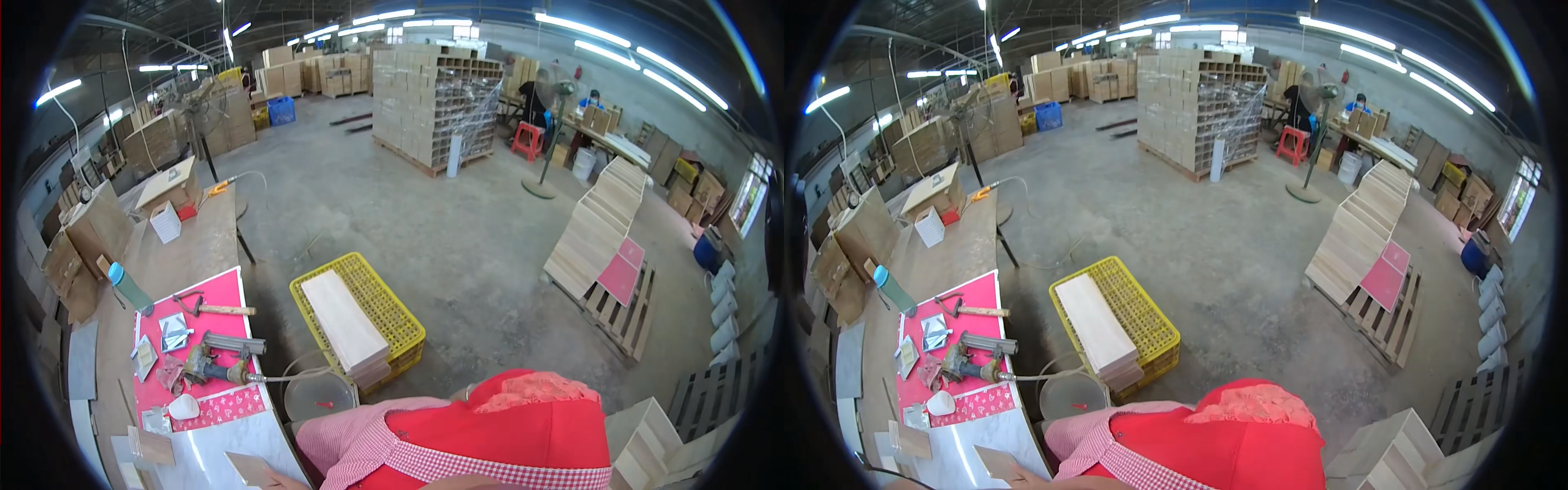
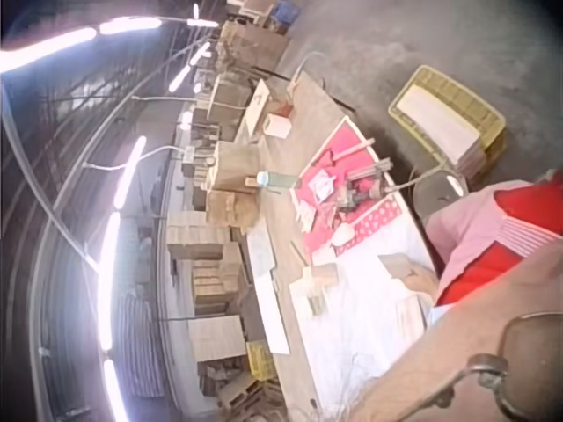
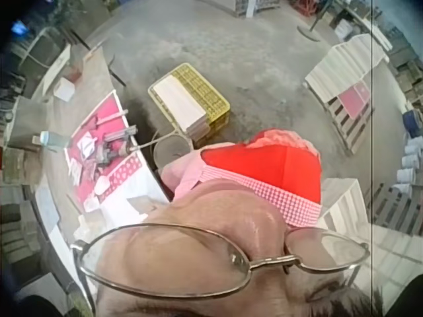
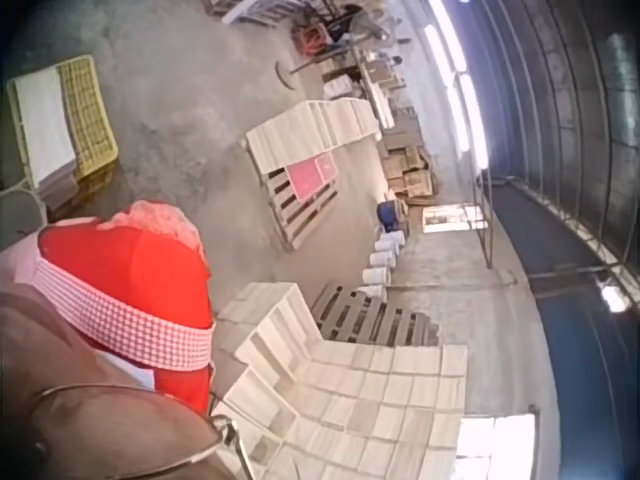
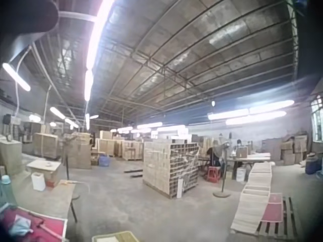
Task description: Assembling small wooden boxes by gluing components and securing them with a pneumatic nail gun.
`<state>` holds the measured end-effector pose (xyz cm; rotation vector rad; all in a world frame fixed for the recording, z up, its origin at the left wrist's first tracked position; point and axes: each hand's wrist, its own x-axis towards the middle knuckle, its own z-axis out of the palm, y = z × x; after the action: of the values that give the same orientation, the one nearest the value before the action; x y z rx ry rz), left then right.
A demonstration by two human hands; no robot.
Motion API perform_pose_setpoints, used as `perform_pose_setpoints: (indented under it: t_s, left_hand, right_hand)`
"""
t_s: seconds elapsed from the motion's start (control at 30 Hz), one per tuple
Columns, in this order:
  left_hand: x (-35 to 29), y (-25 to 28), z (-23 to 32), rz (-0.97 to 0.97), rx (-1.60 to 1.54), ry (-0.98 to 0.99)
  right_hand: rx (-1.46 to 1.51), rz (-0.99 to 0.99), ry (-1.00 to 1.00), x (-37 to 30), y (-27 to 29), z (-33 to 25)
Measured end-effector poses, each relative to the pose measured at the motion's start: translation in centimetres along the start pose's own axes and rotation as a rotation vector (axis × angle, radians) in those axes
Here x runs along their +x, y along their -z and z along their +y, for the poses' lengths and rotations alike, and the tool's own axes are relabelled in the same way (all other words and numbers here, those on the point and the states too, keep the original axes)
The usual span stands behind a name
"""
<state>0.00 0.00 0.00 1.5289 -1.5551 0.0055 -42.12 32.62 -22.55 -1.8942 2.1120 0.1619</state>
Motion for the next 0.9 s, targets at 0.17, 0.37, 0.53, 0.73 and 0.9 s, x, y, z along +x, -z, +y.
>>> perform_pose_setpoints:
  t_s: [0.17,0.37,0.53,0.73,0.9]
  left_hand:
    - [-2.5,-2.8,-9.2,-0.280,-0.045,0.053]
    - [0.0,-2.8,-6.5,-0.036,-0.367,-0.283]
    - [1.9,2.4,2.8,-0.254,-0.131,0.149]
    - [-0.9,-1.9,-6.8,-0.309,0.123,-0.012]
    - [0.3,-0.7,-3.5,-0.415,0.142,-0.062]
  right_hand:
    - [-0.191,0.165,-0.085,0.3,-2.5,-1.5]
    - [0.750,-0.536,-0.227,2.2,-0.4,2.0]
    - [0.718,-0.538,-0.169,1.0,0.7,1.8]
    - [0.709,-0.567,-0.067,1.5,1.7,2.4]
    - [0.688,-0.531,-0.074,1.3,-1.8,3.7]
